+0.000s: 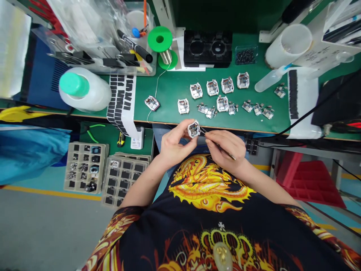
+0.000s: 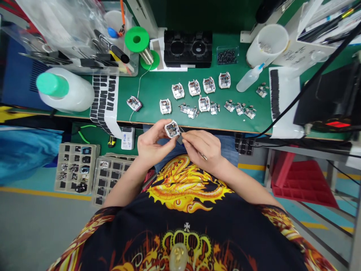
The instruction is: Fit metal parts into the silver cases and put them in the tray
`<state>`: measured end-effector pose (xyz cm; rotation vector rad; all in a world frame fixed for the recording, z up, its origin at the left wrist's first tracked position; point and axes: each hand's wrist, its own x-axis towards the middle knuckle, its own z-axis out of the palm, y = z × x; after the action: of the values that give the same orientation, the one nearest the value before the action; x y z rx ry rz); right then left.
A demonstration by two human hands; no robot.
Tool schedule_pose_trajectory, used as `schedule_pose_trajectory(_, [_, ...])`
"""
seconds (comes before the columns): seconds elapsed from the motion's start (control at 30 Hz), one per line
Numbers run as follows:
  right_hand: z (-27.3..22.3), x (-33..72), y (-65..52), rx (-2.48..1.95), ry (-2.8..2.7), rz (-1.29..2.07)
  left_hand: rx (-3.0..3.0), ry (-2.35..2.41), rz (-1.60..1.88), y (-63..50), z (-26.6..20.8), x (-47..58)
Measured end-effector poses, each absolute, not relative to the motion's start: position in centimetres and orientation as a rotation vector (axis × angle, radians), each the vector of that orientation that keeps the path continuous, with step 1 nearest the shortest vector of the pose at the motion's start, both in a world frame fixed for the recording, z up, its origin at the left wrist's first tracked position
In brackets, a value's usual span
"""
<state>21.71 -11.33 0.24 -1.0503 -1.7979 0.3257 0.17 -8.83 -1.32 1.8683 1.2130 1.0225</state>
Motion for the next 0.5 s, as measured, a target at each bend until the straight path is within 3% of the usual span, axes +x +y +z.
schedule_pose_trajectory(0.5, [0.1, 21.5, -11.7, -1.037, -2.023, 0.056, 2.003, 1.412, 1.103, -9.1, -0.3, 1.5])
